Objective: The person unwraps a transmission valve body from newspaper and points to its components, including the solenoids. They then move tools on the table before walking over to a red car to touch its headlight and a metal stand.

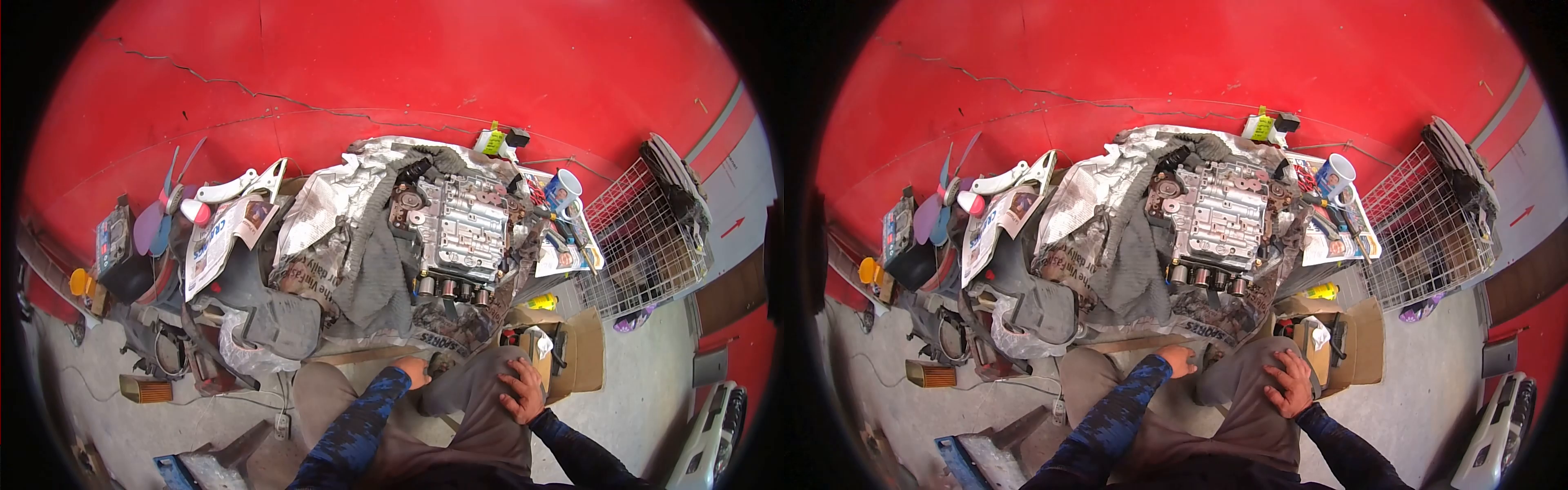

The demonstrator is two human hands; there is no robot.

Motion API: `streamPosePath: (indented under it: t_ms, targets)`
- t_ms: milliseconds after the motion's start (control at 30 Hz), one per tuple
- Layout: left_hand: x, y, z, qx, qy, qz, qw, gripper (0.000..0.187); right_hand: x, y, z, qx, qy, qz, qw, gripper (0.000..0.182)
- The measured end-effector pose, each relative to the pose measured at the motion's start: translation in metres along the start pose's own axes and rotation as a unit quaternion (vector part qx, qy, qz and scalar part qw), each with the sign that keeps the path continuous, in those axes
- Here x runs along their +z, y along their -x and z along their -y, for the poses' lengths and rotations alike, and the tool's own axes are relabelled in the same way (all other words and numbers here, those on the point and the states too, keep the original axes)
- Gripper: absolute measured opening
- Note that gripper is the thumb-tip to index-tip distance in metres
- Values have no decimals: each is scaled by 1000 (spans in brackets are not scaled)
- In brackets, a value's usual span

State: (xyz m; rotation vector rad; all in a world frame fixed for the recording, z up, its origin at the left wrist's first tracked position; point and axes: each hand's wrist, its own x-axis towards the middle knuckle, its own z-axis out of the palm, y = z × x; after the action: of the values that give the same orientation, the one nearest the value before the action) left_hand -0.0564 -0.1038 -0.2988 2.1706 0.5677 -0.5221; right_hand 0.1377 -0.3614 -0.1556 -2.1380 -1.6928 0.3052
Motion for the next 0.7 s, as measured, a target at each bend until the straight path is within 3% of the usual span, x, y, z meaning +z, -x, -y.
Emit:
streamPosePath:
  t_ms: [700]
  targets:
    - [-5,4,-5,-6,12,1,1000,59,0,2,-1,4,-2,-3,1000,48]
